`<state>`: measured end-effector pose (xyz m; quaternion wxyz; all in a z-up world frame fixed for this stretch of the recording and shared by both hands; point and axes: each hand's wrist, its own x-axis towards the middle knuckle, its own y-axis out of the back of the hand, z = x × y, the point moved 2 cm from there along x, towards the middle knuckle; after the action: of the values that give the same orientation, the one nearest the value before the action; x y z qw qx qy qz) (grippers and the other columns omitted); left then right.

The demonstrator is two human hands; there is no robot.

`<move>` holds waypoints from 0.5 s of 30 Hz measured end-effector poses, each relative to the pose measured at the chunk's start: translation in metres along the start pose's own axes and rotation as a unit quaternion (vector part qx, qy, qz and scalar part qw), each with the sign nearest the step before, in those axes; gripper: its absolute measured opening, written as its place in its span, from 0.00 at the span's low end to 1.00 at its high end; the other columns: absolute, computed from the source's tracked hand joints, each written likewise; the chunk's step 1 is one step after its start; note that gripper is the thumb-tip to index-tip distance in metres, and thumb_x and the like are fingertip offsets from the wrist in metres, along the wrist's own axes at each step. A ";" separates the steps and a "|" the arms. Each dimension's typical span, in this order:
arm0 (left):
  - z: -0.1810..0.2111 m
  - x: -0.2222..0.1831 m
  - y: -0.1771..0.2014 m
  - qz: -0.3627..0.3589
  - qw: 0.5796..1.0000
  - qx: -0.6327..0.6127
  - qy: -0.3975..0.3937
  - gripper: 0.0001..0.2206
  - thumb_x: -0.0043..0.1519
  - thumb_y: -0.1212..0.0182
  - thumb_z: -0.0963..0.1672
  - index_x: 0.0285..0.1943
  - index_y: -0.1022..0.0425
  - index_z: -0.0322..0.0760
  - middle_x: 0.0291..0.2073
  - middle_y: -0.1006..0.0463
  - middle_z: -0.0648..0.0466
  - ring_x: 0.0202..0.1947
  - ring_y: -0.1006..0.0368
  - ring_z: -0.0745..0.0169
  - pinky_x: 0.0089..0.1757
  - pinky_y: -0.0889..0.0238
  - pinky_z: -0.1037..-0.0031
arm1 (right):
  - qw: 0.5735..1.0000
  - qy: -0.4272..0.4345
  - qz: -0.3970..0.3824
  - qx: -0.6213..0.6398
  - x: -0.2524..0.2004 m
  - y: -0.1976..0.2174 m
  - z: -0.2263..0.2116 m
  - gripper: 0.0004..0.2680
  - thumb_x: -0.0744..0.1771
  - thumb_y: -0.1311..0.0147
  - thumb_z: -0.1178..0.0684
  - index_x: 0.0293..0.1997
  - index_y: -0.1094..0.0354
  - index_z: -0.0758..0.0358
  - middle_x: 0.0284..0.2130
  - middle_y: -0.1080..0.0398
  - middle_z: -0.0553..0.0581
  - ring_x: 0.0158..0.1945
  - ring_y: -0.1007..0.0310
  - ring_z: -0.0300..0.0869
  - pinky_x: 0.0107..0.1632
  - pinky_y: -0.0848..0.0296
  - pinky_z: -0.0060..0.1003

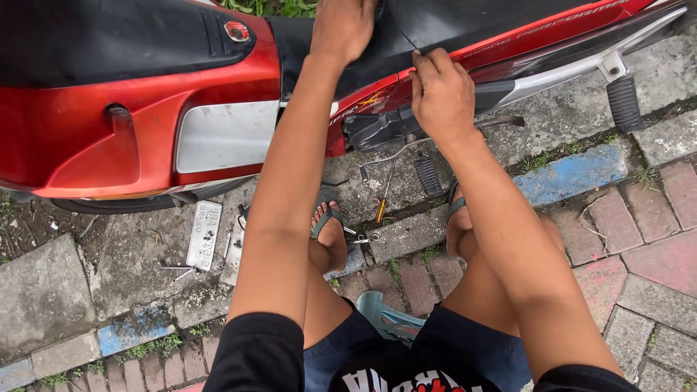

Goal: Detaching plastic body panels from a motorcycle using a screwdriver.

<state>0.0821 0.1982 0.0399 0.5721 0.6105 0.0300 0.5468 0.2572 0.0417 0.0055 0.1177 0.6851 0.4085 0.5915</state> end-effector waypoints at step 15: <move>-0.016 -0.003 -0.013 -0.222 0.953 0.152 0.142 0.38 0.69 0.80 0.61 0.63 0.30 0.35 0.44 0.20 0.36 0.45 0.27 0.29 0.48 0.39 0.49 | 0.965 0.009 -0.228 -0.128 -0.007 0.010 -0.029 0.31 0.67 0.40 0.43 0.74 0.47 0.76 0.56 0.35 0.68 0.39 0.24 0.50 0.46 0.29 0.45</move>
<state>0.0772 0.2113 0.0241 0.5691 0.5840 0.3288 0.4764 0.2353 0.0207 0.0149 0.3324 0.5477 0.4755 0.6028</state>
